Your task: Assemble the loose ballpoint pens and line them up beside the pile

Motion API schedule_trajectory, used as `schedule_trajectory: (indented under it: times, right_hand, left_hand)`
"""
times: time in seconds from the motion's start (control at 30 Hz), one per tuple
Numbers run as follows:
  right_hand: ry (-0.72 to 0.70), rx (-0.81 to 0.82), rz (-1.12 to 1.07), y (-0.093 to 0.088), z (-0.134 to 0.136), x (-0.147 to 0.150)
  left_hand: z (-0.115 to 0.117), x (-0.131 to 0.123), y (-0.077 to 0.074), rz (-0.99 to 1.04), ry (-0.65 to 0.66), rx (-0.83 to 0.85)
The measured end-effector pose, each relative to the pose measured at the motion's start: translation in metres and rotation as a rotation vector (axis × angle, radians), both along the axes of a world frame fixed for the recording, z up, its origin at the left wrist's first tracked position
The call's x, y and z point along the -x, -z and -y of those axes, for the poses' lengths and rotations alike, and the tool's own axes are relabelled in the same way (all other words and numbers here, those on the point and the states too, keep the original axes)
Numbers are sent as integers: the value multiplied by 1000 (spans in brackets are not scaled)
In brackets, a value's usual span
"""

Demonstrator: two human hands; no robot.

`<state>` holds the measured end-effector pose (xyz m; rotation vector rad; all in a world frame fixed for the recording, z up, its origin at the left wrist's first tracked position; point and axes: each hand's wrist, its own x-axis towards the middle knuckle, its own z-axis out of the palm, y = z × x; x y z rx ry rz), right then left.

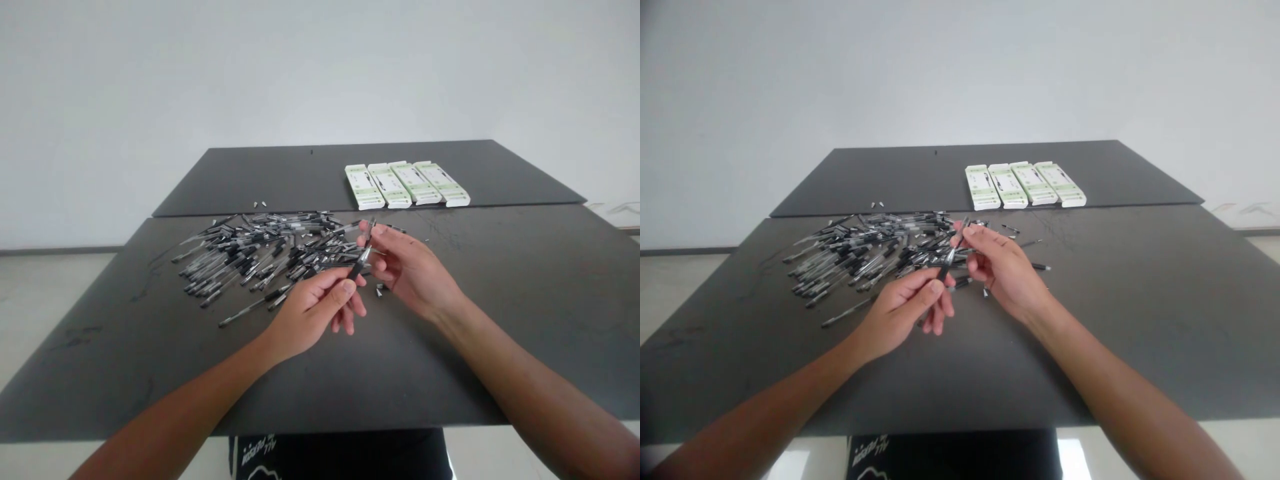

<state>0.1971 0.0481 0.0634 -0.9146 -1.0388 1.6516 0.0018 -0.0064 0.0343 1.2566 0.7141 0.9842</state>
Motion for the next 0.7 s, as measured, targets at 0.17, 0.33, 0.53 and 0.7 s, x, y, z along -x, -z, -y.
schedule_trajectory:
  times: [0.17, 0.33, 0.53, 0.7]
  right_hand:
    - [47, 68, -47, -5, 6, -1]
    - [22, 45, -34, -5, 9, -3]
    - [-37, -57, 9, -5, 13, -6]
    - [-39, -134, 113, -2, 15, -6]
  left_hand:
    - [7, -2, 2, 11, 37, 29]
    - [9, -4, 1, 48, 26, 61]
    - [9, -4, 2, 50, 12, 85]
    - [9, -4, 1, 28, -5, 102]
